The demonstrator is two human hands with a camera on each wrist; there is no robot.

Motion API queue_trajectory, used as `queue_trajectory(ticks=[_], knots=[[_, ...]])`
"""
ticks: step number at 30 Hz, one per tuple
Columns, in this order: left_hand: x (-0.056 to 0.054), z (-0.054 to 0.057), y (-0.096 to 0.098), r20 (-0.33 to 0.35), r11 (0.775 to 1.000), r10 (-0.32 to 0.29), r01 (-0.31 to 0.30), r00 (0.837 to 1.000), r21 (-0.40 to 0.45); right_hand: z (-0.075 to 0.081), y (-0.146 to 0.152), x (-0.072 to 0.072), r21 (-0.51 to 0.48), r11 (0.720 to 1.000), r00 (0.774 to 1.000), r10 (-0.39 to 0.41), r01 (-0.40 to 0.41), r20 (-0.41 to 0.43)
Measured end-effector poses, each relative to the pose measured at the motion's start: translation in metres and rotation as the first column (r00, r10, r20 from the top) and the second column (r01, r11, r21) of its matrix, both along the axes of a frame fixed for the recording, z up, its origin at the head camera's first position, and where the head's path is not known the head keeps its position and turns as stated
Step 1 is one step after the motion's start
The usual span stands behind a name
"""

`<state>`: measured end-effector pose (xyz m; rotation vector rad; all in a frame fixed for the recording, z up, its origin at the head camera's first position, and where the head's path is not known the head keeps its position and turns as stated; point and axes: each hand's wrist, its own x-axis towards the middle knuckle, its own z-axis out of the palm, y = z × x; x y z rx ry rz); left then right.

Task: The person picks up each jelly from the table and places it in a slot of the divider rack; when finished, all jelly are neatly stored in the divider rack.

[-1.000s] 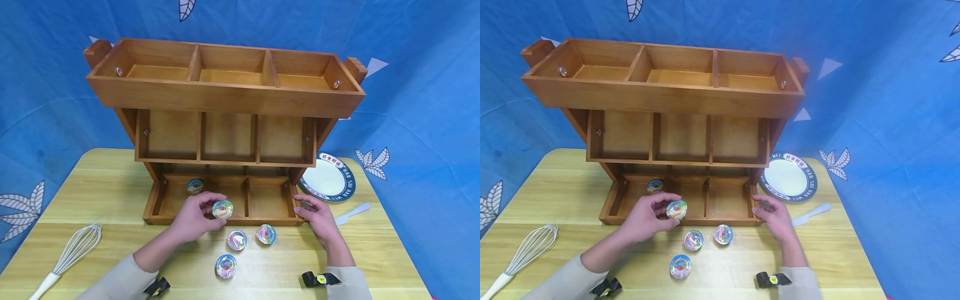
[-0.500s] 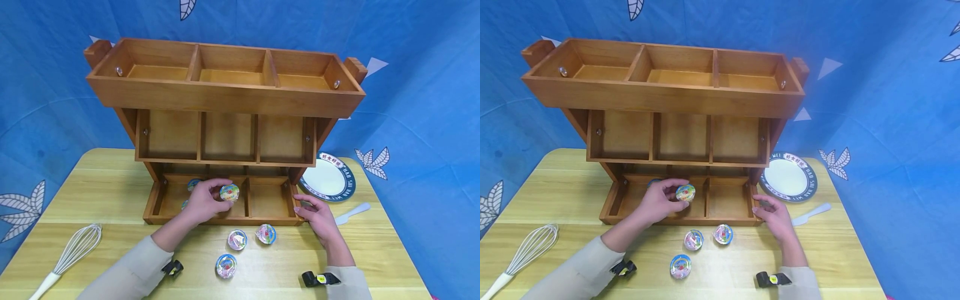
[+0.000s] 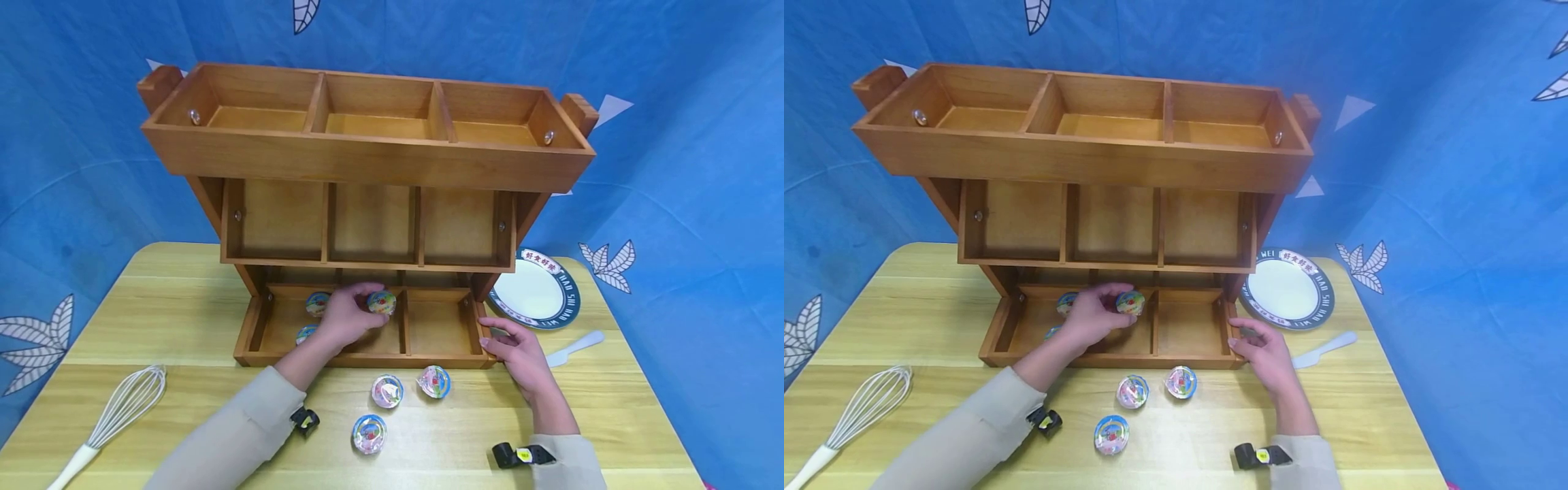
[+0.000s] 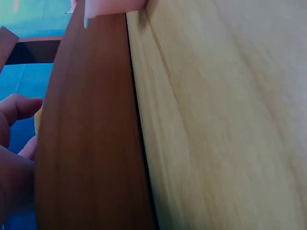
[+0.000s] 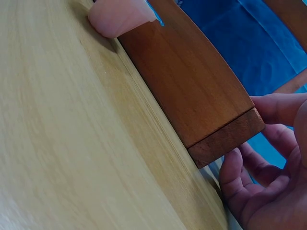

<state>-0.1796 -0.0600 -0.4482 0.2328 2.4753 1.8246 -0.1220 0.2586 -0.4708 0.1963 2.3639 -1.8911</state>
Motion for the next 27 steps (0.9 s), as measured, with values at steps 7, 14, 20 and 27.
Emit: queue_trajectory(ticks=[7,14,20,27], knots=[[-0.007,-0.006,0.005,0.065,1.000,0.023,-0.022,0.998,-0.022,0.001,0.000,0.000,0.000,1.000,1.000,-0.004,0.004,0.003],[-0.011,-0.015,0.008,0.093,0.994,0.043,-0.034,0.995,-0.105,0.000,0.000,0.000,-0.003,1.000,1.000,-0.007,0.007,0.010],[-0.013,-0.018,0.011,0.127,0.987,0.062,-0.042,0.990,-0.152,0.000,0.000,-0.001,-0.008,1.000,1.000,-0.009,0.009,0.014],[-0.014,-0.019,0.013,0.123,0.982,0.060,-0.036,0.991,-0.183,0.000,-0.001,-0.001,-0.010,1.000,1.000,-0.012,0.012,0.005]])
